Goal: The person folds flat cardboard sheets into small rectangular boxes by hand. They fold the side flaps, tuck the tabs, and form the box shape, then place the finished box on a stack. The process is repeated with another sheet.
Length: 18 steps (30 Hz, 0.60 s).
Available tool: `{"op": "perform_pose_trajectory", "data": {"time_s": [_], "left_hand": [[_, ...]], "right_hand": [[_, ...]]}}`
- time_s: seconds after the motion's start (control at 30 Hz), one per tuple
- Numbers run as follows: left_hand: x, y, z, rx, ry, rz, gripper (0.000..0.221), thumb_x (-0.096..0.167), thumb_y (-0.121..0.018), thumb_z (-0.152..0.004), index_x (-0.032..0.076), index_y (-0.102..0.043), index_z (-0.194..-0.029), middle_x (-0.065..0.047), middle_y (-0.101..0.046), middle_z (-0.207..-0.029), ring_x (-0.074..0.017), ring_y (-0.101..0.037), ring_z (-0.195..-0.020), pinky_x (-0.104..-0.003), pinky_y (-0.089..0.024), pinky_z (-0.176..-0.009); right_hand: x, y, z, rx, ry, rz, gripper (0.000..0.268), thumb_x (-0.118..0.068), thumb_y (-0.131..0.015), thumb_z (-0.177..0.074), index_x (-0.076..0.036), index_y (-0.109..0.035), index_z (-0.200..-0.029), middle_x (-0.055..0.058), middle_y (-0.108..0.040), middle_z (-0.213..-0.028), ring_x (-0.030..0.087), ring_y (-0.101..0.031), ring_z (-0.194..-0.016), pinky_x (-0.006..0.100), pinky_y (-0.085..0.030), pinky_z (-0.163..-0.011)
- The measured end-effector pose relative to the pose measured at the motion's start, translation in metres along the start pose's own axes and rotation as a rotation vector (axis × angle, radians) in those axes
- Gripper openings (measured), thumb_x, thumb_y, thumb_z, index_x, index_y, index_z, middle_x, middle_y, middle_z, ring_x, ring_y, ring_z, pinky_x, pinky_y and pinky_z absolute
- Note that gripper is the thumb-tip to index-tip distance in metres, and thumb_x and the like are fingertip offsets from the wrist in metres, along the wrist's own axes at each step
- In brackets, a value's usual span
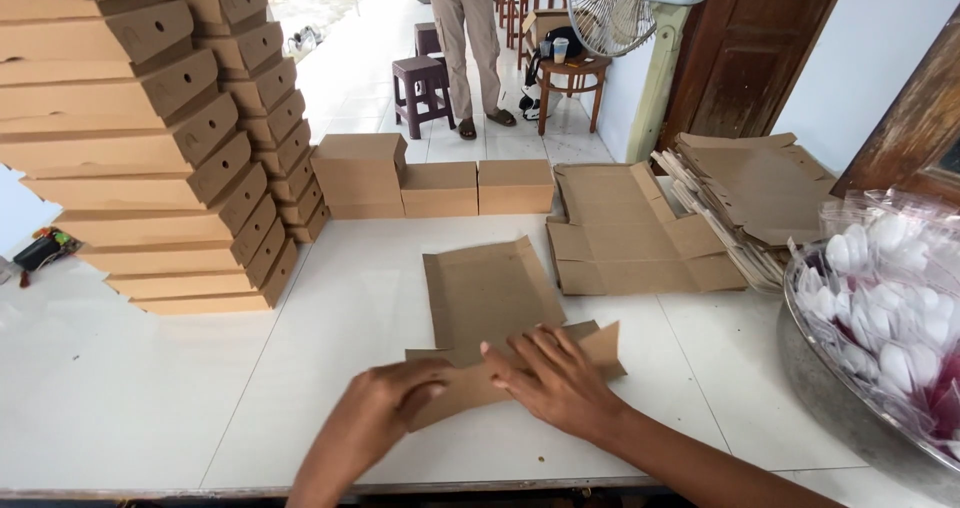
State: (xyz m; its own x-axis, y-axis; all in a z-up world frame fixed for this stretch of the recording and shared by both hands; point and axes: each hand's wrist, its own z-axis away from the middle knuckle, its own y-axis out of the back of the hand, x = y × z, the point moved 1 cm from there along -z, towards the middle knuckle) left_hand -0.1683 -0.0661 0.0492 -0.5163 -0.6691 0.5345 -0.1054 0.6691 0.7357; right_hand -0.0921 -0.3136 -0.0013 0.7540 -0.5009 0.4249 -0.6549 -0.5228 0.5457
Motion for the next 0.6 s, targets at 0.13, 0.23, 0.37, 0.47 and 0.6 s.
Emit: {"op": "perform_pose_trajectory", "data": {"time_s": [0.13, 0.23, 0.37, 0.47, 0.6], "left_hand": [[-0.033, -0.004, 0.021, 0.032, 0.314, 0.095, 0.02, 0.021, -0.068, -0.093, 0.016, -0.078, -0.111, 0.008, -0.086, -0.102, -0.0109, -0.074, -0.072, -0.027, -0.053, -0.068], [-0.065, -0.022, 0.036, 0.067, 0.318, 0.034, 0.016, 0.016, -0.068, -0.091, 0.015, -0.08, -0.102, 0.006, -0.086, -0.108, -0.0136, -0.082, -0.095, -0.03, -0.059, -0.08], [-0.075, -0.043, 0.044, 0.063, 0.143, -0.205, 0.043, 0.005, -0.062, -0.085, 0.026, -0.07, -0.122, 0.002, -0.068, -0.122, -0.0251, -0.056, -0.111, -0.042, -0.045, -0.09], [-0.069, -0.052, 0.049, 0.086, 0.032, -0.303, 0.055, 0.002, -0.054, -0.089, 0.029, -0.064, -0.136, -0.004, -0.046, -0.149, -0.0283, -0.037, -0.143, -0.048, -0.029, -0.11], [-0.036, -0.052, 0.041, 0.047, -0.097, -0.297, 0.044, 0.032, -0.061, -0.098, 0.022, -0.063, -0.141, -0.013, -0.023, -0.169, -0.0357, -0.009, -0.157, -0.062, -0.005, -0.118]], "right_hand": [[0.003, -0.006, 0.005, -0.119, -0.075, -0.22, 0.032, -0.027, -0.058, -0.107, -0.006, -0.06, -0.13, 0.007, -0.06, -0.09, 0.023, -0.058, -0.079, 0.04, -0.049, -0.075], [0.003, -0.016, 0.014, -0.256, -0.209, -0.31, 0.022, -0.024, -0.059, -0.103, -0.013, -0.064, -0.121, 0.008, -0.056, -0.094, 0.025, -0.057, -0.078, 0.04, -0.042, -0.072], [0.01, -0.022, 0.02, -0.524, -0.377, -0.542, 0.04, -0.035, -0.053, -0.105, -0.019, -0.053, -0.142, 0.009, -0.049, -0.124, 0.029, -0.049, -0.107, 0.046, -0.036, -0.09], [0.011, -0.017, 0.012, -0.726, -0.35, -0.564, 0.054, -0.04, -0.042, -0.109, -0.028, -0.026, -0.158, 0.012, -0.017, -0.157, 0.031, -0.019, -0.139, 0.054, -0.01, -0.11], [0.01, 0.001, -0.013, -1.02, -0.291, -0.624, 0.066, -0.055, -0.02, -0.104, -0.032, -0.009, -0.165, 0.006, 0.011, -0.174, 0.022, 0.015, -0.159, 0.058, 0.019, -0.12]]}}
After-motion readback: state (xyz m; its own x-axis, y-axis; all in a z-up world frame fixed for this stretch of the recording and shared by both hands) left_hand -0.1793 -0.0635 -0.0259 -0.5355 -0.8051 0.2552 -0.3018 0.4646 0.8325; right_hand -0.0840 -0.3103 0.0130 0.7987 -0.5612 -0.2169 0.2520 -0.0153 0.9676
